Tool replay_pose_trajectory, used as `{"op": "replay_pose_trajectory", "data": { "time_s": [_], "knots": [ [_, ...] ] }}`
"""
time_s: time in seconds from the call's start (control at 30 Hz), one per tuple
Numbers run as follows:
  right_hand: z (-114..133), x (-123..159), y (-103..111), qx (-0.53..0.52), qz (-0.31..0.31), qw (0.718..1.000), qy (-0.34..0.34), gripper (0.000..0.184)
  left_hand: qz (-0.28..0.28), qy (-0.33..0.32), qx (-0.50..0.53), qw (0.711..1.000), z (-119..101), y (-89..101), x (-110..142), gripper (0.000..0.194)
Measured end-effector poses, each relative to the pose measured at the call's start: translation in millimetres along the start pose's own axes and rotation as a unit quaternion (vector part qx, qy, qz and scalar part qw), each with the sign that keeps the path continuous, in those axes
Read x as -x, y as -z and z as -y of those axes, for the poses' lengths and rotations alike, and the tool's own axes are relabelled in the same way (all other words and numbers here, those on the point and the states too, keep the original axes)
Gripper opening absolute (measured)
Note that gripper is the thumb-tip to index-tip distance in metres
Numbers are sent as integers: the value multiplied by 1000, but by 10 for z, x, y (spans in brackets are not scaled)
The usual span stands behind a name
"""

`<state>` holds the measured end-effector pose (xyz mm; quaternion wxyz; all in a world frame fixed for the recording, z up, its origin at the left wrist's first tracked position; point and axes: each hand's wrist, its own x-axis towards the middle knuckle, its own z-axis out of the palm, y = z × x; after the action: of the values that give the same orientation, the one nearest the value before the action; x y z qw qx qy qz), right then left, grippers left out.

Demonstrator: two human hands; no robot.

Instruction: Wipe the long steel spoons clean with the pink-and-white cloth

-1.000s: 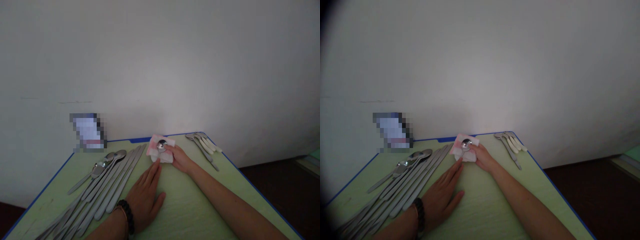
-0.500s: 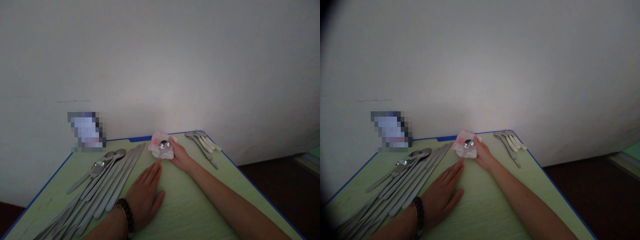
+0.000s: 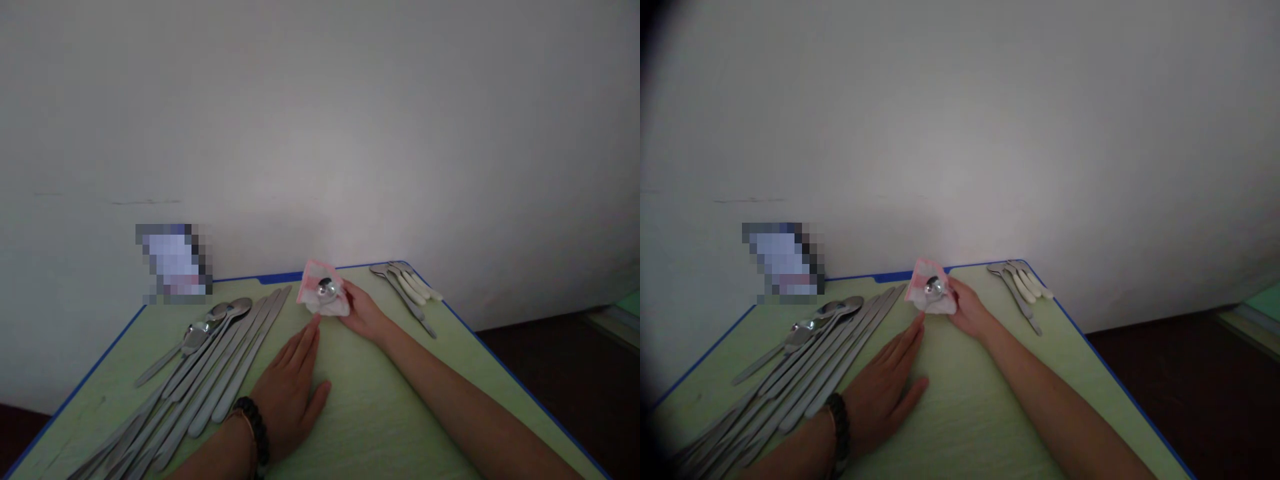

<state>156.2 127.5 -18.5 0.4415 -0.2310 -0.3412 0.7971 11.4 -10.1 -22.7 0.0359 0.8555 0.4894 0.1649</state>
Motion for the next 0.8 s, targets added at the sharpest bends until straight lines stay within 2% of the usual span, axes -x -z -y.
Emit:
{"op": "replay_pose_trajectory", "data": {
  "time_s": [0.1,0.2,0.53,0.67,0.8],
  "knots": [
    [-25,44,9,78,18,997,3,18,-6,0,3,1000,11,-20,5,63],
    [-45,66,6,135,9,991,17,24,-8,-2,9,1000,18,-28,4,61],
    [-104,42,-21,193,-41,978,73,32,-1,-14,10,1000,-11,-24,-9,57],
    [-103,32,-37,147,-68,982,93,32,-49,23,68,996,-16,-47,-32,48],
    [-42,4,-46,51,-93,986,129,30,-101,82,189,973,-9,18,-83,42]
  ]
}}
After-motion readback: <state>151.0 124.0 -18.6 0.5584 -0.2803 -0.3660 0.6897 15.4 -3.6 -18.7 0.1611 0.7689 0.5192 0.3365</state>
